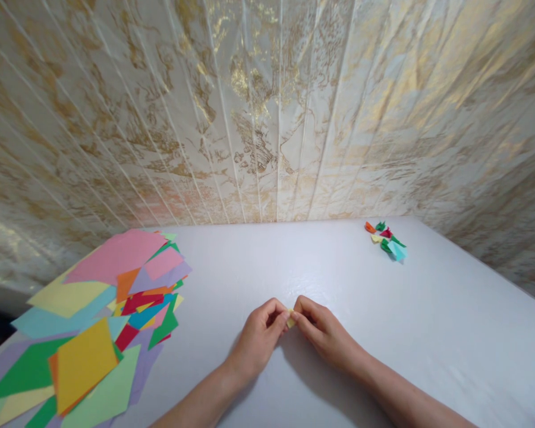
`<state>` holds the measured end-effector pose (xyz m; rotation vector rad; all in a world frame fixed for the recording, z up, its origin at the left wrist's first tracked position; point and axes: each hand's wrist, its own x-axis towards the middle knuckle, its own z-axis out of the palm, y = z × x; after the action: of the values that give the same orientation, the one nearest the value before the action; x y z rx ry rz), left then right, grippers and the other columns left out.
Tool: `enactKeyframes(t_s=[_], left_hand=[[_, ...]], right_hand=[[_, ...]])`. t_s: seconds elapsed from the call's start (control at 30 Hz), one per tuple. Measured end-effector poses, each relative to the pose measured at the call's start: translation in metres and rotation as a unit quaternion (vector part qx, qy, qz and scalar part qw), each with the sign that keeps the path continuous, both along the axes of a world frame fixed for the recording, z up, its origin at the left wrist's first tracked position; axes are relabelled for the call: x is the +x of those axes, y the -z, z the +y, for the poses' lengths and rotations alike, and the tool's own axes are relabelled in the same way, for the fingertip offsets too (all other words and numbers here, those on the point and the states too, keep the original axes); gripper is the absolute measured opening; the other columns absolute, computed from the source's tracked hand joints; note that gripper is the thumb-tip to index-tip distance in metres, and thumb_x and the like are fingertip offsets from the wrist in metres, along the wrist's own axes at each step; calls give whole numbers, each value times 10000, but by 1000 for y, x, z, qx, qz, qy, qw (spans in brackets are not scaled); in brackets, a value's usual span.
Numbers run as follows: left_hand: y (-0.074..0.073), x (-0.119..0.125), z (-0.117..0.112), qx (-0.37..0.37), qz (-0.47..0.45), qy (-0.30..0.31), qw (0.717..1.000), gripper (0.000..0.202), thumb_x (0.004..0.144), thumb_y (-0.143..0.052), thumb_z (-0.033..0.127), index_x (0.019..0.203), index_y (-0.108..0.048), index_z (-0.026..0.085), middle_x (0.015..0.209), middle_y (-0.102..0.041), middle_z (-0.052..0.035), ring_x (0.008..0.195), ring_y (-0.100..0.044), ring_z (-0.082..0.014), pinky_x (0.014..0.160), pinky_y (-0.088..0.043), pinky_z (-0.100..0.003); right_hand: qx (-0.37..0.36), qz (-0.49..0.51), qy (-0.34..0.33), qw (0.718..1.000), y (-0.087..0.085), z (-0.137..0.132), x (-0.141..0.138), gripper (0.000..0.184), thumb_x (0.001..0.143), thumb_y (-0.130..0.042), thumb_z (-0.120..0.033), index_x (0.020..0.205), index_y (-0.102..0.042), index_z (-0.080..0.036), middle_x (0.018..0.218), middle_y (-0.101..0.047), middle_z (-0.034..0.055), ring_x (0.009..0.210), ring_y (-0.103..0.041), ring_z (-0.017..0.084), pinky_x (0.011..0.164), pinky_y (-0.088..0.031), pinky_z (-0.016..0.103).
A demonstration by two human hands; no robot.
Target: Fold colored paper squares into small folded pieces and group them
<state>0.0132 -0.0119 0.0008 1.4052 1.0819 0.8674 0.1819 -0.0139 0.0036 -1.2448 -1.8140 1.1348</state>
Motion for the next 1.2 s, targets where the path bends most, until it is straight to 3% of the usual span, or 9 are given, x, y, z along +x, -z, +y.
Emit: enactKeyframes(t_s=[0.23,0.37,0.63,0.77,0.9,0.97,1.1,1.2], left_hand=[[0,-3,2,-20,13,9,1000,389,891,-488,543,703,-497,203,606,-489,42,552,-450,-115,541,-356,-227],[-5,-5,3,-12,46,37,998,404,897,-465,546,676,-466,208,572,-422,62,510,-384,-106,501,-307,-226],[-3,-5,4,2,29,49,998,448,925,-419,553,639,-452,209,575,-469,30,551,-426,-123,557,-356,-246],[4,-3,4,-4,12,22,1000,350,930,-447,500,774,-530,198,695,-552,13,622,-514,-132,604,-425,-245],[4,-4,5,30,15,-56,998,186,903,-530,386,865,-549,204,763,-572,21,663,-542,-130,616,-444,-238],[2,-3,3,42,18,-55,997,160,901,-536,351,848,-561,202,756,-590,18,694,-568,-138,661,-462,-251],[1,3,-5,35,-20,-21,999,139,894,-551,309,962,-602,200,972,-672,-40,938,-638,-186,865,-495,-311],[1,5,-7,21,-39,-32,999,183,881,-576,336,991,-612,194,1016,-684,-59,983,-645,-204,905,-495,-332]], right_hand=[[-26,22,3,999,1,-1,-2,344,974,-427,-459,729,-448,-218,609,-456,-53,577,-394,122,564,-314,249],[-52,50,-14,997,-3,-1,0,345,950,-468,-501,761,-473,-212,605,-465,-58,565,-400,116,552,-312,244],[-88,89,-3,992,-3,0,-6,336,936,-434,-485,726,-447,-221,536,-426,-74,501,-375,108,515,-301,232],[-1,-10,51,999,2,1,-4,264,912,-431,-377,696,-412,-226,584,-443,-54,551,-415,121,549,-320,239],[80,-162,86,980,5,-3,0,205,908,-425,-297,717,-419,-223,601,-470,-48,538,-413,120,541,-293,238],[112,-210,79,968,5,-5,1,165,892,-429,-236,728,-438,-221,630,-500,-38,538,-429,119,542,-300,238],[170,-236,61,955,3,-9,-2,103,846,-451,-140,785,-479,-218,848,-567,21,658,-534,138,591,-385,237],[178,-205,39,962,2,-11,-4,121,863,-449,-109,881,-496,-219,955,-566,48,776,-598,161,655,-457,251]])
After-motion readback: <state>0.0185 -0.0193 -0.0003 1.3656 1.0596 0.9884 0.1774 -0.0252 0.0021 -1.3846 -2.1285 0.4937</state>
